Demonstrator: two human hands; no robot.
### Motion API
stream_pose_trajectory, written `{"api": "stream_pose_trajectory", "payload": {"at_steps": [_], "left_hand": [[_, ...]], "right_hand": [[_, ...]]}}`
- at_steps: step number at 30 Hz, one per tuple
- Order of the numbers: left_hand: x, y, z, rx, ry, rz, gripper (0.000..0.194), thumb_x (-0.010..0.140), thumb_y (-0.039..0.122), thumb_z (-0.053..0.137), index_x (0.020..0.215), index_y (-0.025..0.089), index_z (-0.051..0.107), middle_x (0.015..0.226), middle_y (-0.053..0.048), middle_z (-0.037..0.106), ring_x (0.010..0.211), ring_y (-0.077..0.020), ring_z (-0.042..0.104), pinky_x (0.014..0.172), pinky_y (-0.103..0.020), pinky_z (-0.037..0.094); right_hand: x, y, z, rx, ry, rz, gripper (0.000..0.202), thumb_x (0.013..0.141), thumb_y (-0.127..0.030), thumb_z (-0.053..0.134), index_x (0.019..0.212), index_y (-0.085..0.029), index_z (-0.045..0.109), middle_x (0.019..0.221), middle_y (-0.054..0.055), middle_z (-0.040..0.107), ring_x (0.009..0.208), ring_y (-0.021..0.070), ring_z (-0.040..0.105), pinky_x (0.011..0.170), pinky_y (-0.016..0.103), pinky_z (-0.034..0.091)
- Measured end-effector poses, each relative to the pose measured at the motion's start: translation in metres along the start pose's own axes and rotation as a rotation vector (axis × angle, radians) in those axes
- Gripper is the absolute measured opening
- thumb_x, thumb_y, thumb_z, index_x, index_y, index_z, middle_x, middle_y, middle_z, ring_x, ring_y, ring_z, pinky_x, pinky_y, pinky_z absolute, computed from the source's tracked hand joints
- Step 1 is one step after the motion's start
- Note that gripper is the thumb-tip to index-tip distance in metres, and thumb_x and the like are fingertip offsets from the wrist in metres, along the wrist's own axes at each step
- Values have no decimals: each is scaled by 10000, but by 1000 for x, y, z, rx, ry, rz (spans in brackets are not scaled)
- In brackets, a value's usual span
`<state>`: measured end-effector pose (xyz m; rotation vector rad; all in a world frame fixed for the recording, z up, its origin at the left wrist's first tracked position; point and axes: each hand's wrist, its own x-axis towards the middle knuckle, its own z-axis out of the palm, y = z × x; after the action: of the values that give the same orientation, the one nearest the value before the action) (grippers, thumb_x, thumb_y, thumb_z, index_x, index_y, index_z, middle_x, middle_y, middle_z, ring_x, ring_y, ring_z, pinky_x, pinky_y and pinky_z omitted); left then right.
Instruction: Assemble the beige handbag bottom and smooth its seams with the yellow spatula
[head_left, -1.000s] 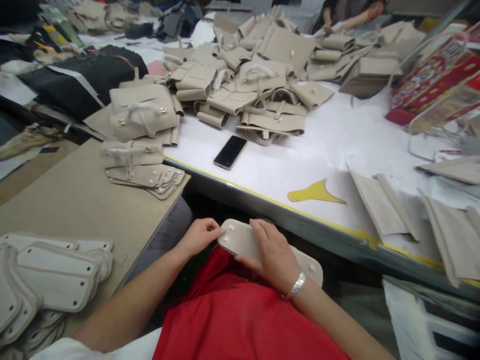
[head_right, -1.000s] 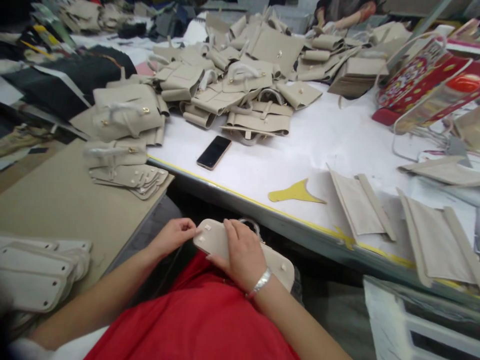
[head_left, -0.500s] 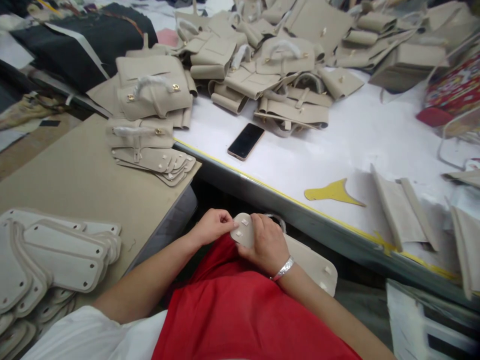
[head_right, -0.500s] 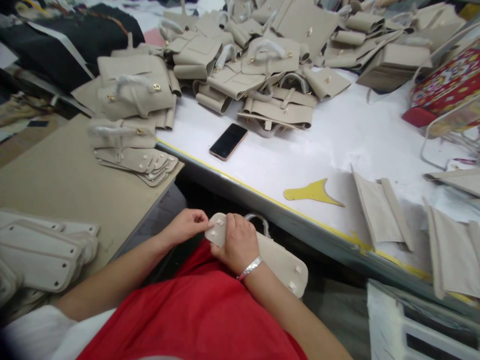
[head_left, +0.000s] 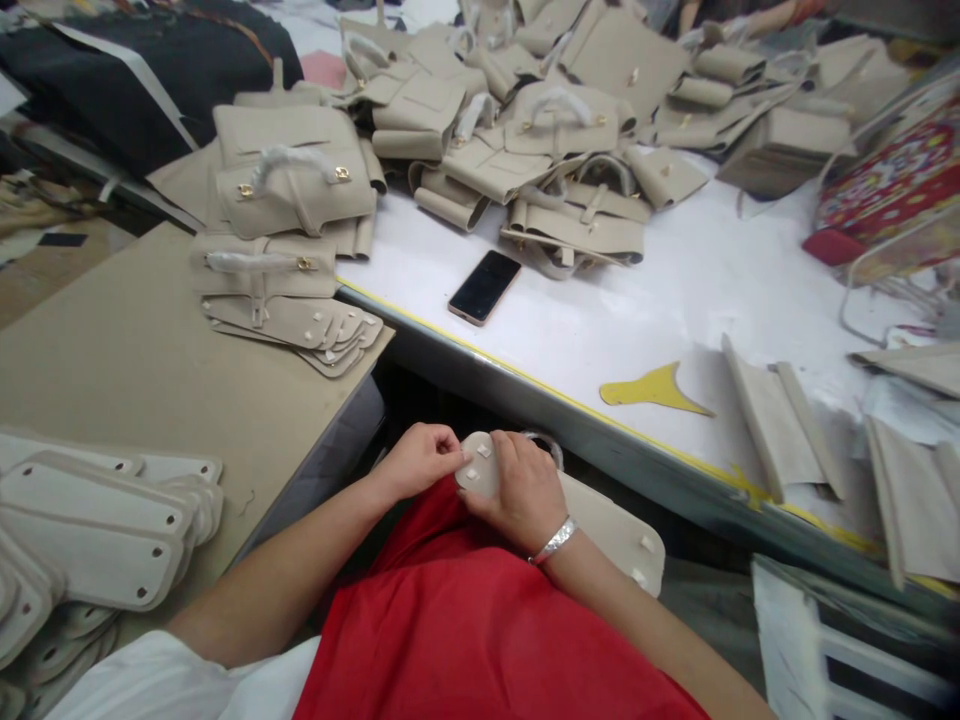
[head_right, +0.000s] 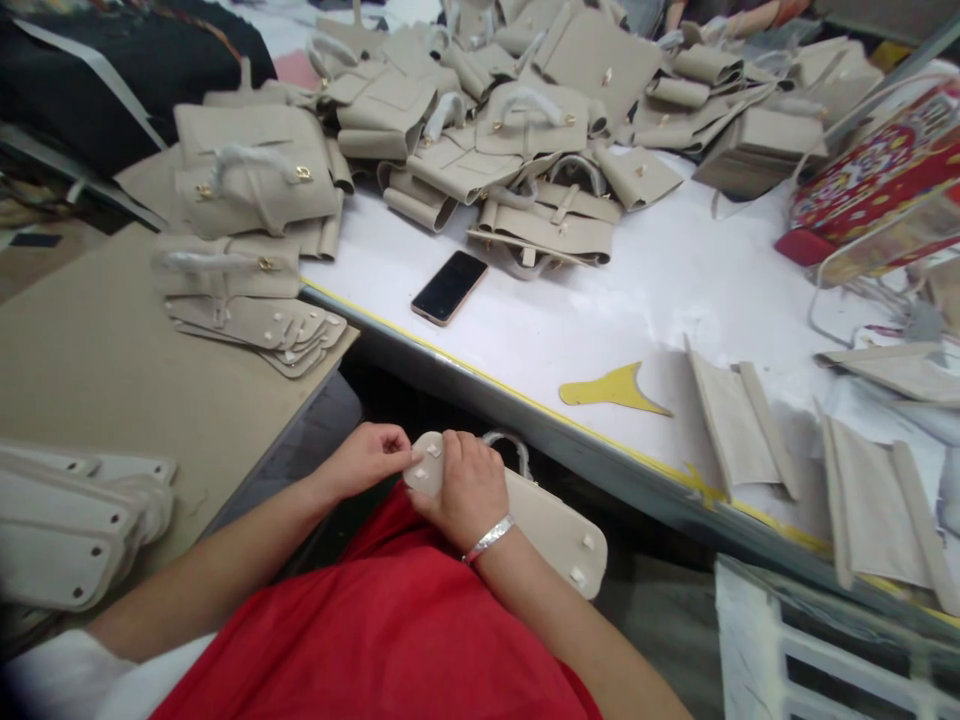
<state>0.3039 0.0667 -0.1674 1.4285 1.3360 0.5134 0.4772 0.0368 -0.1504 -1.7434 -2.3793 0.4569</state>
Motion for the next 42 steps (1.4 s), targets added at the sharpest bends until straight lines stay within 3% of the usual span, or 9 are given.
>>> {"api": "stream_pose_trajectory", "payload": {"at_steps": [11, 17, 20, 23, 26, 29, 32, 34, 42], "left_hand": [[4, 5, 3, 166, -7, -6, 224, 713, 349, 552, 603, 154, 545, 570, 19, 543, 521, -98, 446, 487, -209, 322], [12, 14, -4, 353, -75, 37, 203, 720, 366, 542, 652, 181, 490, 599, 32, 513, 544, -111, 451, 503, -223, 329], [18, 22, -11, 482, -129, 71, 178, 710, 350, 553, 767, 186, 513, 718, 6, 555, 622, -138, 505, 565, -247, 391], [21, 34, -13, 604, -154, 265, 315, 716, 317, 550, 996, 174, 523, 980, -59, 572, 882, -200, 546, 786, -320, 439], [17, 48, -1, 640, -243, 568, 439, 749, 273, 519, 1173, 176, 462, 1222, -90, 483, 1146, -225, 431, 992, -367, 333], [12, 56, 26, 693, -388, 732, 623, 732, 394, 586, 1282, 187, 378, 1339, -112, 394, 1238, -249, 344, 1041, -393, 263], [14, 53, 53, 836, -446, 747, 836, 654, 542, 638, 1328, 163, 321, 1347, -150, 387, 1225, -297, 348, 1028, -443, 224], [17, 49, 63, 908, -444, 722, 852, 637, 572, 635, 1313, 145, 340, 1311, -161, 422, 1181, -307, 385, 996, -440, 238], [15, 51, 75, 1011, -372, 735, 786, 608, 580, 638, 1216, 139, 408, 1217, -166, 473, 1075, -306, 444, 924, -405, 293]], "right_hand": [[-1, 10, -10, 1, -97, 16, 668, 609, -556, 651, 1093, -122, 498, 1019, 136, 556, 939, 283, 513, 814, 392, 390], [-51, 64, -38, 1, -138, -12, 841, 614, -605, 649, 1248, -103, 422, 1194, 191, 511, 1063, 311, 498, 912, 459, 377], [-79, 91, -48, 15, -88, 49, 669, 728, -567, 570, 1220, -128, 466, 1173, 162, 542, 1061, 280, 518, 919, 446, 394], [-96, 107, -50, 75, -52, 150, 496, 808, -478, 511, 1173, -144, 515, 1130, 132, 571, 1021, 248, 544, 909, 422, 417], [-105, 118, -44, 271, -49, 216, 474, 805, -447, 526, 1186, -167, 509, 1166, 108, 552, 1053, 229, 532, 938, 392, 408], [-114, 128, -35, 541, -43, 363, 546, 777, -438, 567, 1246, -185, 450, 1209, 94, 536, 1065, 214, 533, 928, 370, 424], [-125, 139, -26, 791, -32, 470, 639, 738, -417, 619, 1286, -177, 395, 1213, 94, 543, 1025, 202, 561, 870, 342, 464], [-132, 145, -21, 907, -32, 491, 640, 718, -407, 640, 1268, -170, 413, 1195, 92, 559, 1005, 203, 572, 854, 339, 473], [-143, 144, -14, 1083, 13, 517, 539, 721, -457, 621, 1158, -157, 522, 1091, 64, 611, 962, 196, 577, 845, 319, 468]]}}
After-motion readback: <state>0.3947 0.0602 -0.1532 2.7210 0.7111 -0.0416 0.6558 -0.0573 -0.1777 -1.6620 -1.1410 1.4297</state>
